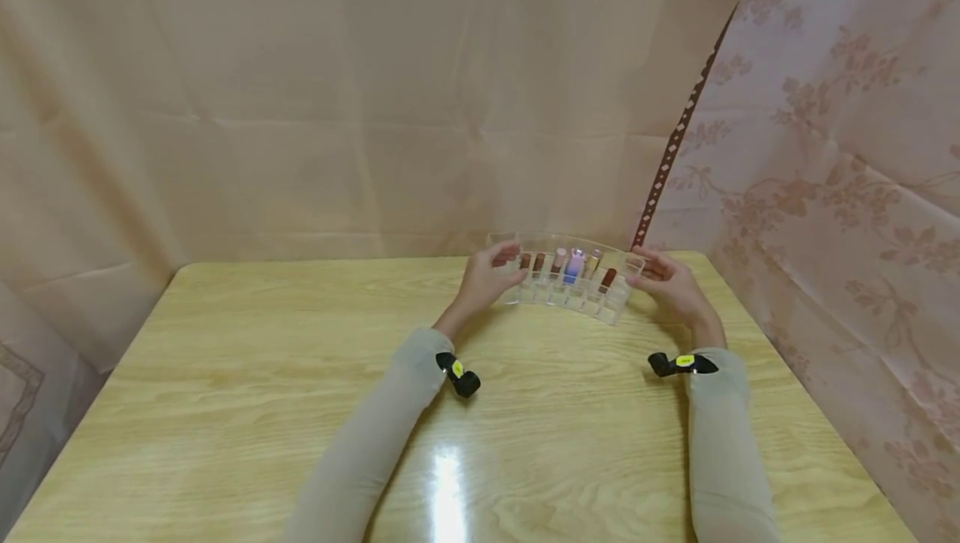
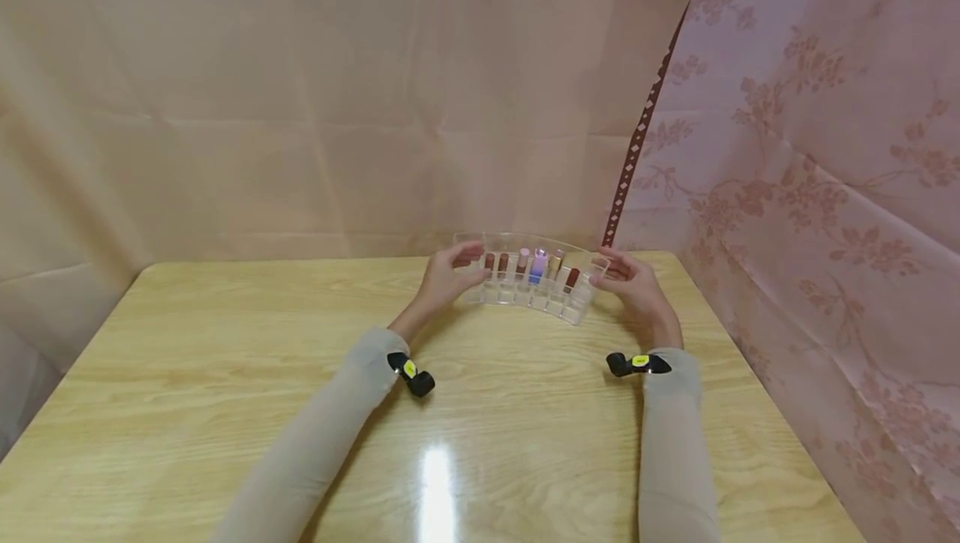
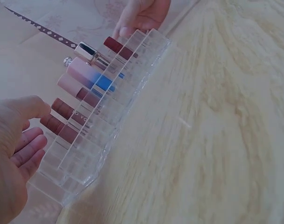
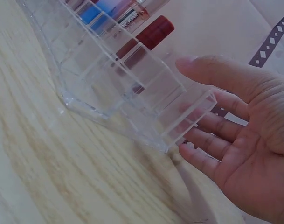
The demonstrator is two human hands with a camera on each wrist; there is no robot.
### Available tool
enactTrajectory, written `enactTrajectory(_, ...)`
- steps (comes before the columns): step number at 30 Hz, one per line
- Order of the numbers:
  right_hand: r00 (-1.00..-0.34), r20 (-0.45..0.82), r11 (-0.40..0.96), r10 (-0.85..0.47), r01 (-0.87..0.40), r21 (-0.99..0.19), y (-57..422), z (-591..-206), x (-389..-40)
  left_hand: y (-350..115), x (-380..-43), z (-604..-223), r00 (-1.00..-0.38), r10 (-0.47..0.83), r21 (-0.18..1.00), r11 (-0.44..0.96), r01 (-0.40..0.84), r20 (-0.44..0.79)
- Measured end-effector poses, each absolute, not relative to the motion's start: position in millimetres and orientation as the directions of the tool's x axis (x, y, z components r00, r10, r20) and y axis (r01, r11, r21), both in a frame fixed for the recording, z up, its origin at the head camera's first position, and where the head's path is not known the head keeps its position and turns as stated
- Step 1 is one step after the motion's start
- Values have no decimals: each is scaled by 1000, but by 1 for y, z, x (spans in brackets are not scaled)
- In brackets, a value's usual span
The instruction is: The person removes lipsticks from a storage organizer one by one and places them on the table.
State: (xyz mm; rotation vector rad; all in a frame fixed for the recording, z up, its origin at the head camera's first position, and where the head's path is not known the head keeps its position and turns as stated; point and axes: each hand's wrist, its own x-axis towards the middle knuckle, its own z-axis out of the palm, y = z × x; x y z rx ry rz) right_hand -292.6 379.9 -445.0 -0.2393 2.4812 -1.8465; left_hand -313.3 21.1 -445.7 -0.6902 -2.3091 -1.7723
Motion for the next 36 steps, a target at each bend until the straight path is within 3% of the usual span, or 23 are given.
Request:
enactTrajectory(20,-994,-8,332,-105,-28,-943,380,-450,-282,37,-309,-454,-884,196,878,152,454,424)
enactTrajectory(25,-993,8,286,-120,-43,-957,380,-449,-282,39,-309,-455,-878,175,863,178,474,446)
enactTrajectory(36,-993,-9,27,-114,6,-1000,381,-444,-276,41,-307,-449,-869,140,842,215,494,474)
